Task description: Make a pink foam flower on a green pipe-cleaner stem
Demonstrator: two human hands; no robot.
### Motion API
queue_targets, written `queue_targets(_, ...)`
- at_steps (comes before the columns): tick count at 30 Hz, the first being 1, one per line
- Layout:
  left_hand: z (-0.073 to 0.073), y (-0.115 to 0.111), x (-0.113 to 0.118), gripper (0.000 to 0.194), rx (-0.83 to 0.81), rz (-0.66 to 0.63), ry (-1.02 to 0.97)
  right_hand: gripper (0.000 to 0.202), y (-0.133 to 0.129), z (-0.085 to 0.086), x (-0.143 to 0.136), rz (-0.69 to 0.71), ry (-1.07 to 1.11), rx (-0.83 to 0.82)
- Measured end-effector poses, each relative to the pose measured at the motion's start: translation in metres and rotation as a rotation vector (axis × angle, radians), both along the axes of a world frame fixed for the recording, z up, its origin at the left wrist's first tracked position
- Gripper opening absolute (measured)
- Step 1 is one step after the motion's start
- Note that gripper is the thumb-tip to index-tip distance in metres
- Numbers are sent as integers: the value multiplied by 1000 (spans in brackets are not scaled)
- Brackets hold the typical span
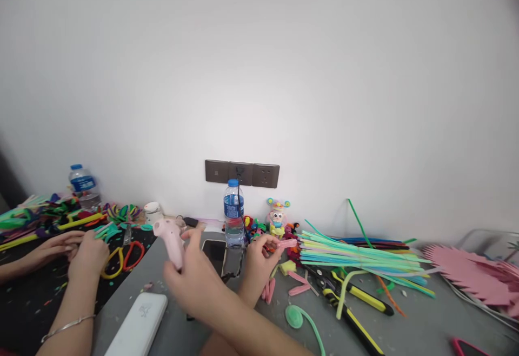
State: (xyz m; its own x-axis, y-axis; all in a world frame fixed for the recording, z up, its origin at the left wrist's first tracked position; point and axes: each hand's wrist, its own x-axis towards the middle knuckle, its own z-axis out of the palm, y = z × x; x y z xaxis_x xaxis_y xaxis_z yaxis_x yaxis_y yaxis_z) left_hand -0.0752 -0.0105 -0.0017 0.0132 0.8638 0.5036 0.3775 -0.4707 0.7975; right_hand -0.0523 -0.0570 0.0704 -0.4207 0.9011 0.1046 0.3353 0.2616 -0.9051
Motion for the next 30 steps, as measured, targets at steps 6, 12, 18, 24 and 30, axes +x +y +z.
queue_targets(6,1,-6,-32,46,40,107,-29,77,34,-50,-52,37,-471,137)
queue_targets(12,-9,-4,-17,21,41,99,-48,73,17,-49,-27,38,-509,374)
queue_targets(18,-19,10,41,7,-3,41,-84,19,-18,-15,53,194,-215,680)
queue_targets(24,-15,27,81,12,-51,-55,-126,8,-8,-8,165,161,-359,562)
queue_targets(30,-16,23,89,11,-28,-100,-28,15,25,-48,243,-154,-533,421)
